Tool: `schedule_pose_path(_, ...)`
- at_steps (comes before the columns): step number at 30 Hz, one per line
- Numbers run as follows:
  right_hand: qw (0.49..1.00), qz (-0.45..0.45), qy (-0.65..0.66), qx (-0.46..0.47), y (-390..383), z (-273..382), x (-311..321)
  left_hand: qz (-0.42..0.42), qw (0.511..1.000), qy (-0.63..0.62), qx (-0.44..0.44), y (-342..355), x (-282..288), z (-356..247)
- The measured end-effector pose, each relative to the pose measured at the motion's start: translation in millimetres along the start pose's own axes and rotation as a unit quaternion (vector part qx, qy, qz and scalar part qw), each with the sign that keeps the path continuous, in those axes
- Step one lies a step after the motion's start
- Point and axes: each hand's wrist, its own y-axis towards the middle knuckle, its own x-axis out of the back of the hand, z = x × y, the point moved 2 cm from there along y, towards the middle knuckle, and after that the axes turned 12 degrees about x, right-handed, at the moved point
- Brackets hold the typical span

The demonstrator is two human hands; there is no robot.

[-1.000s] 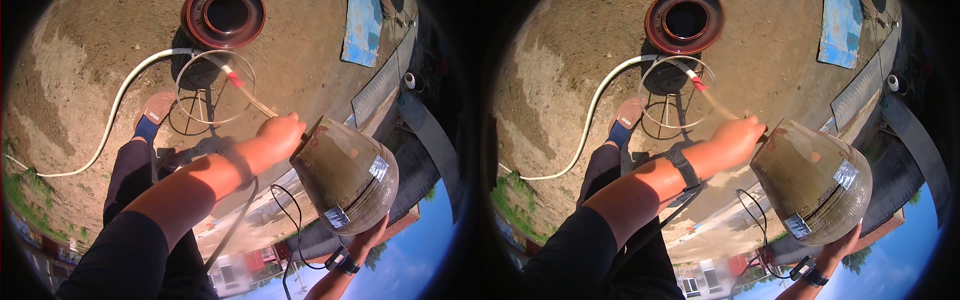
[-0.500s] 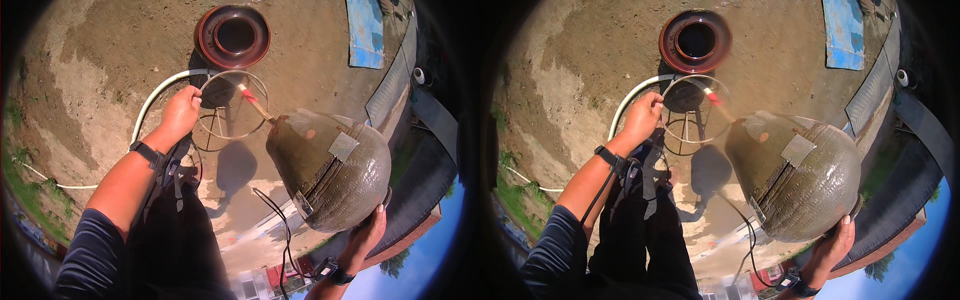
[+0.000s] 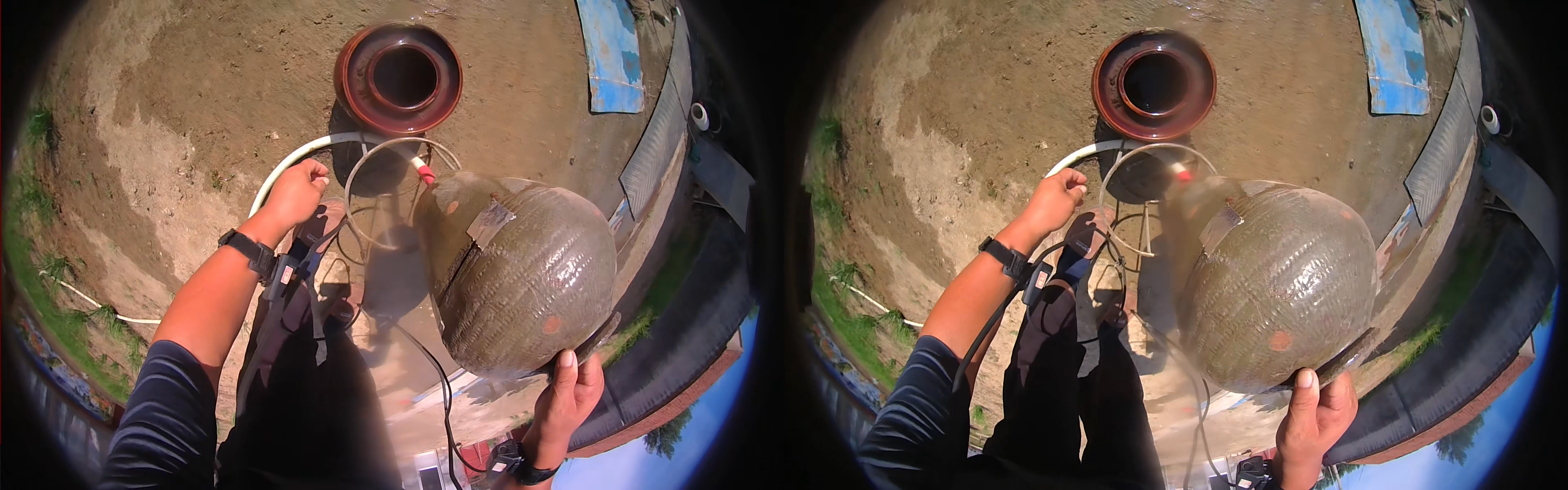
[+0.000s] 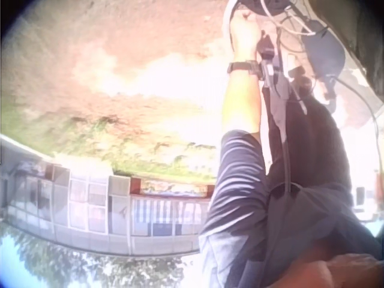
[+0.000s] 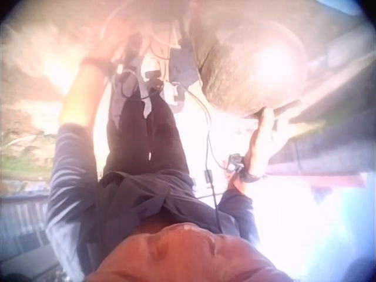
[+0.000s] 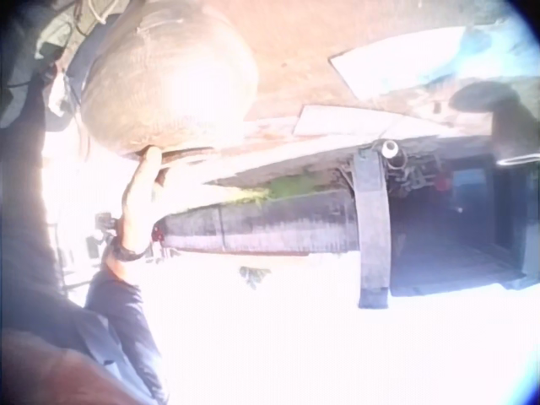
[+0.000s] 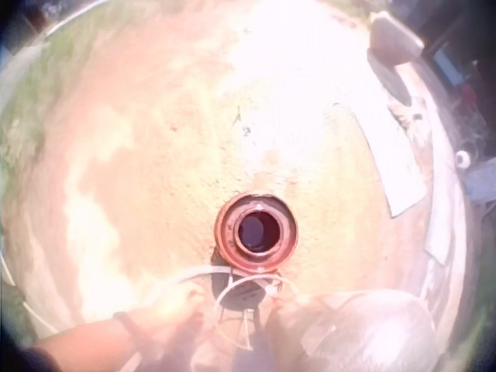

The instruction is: The person cleans a large clay pot by scraping tape off and then rinsing it with water.

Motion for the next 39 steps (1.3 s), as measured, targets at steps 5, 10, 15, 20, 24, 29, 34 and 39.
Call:
schedule_pose_path(5,0.999,0.006,-0.038,-0.015,-2,18,-12,0.036,0.998,0.041,-0.01,7,-2,-22)
schedule_pose_path(10,0.998,0.02,-0.053,-0.001,-6,38,-30,0.039,0.993,0.109,-0.022,10,1,-26)
schedule_pose_path(15,0.997,0.034,-0.068,0.009,-8,39,-35,-0.04,0.947,0.309,-0.076,17,6,-6)
schedule_pose_path(20,0.994,0.002,-0.105,0.031,-10,38,-35,-0.001,0.961,0.273,0.037,38,7,-8)
schedule_pose_path(24,0.993,0.031,-0.094,-0.056,-15,43,-35,-0.056,0.925,0.376,0.0,65,-1,23)
schedule_pose_path(29,0.97,0.066,-0.038,-0.231,-27,52,-22,-0.033,0.882,0.468,0.029,70,-6,20)
schedule_pose_path(34,0.958,0.048,-0.021,-0.281,-33,51,-22,-0.066,0.867,0.494,-0.017,81,2,41)
schedule_pose_path(39,0.962,0.003,-0.023,-0.272,-29,47,-20,-0.072,0.842,0.533,-0.037,76,20,45)
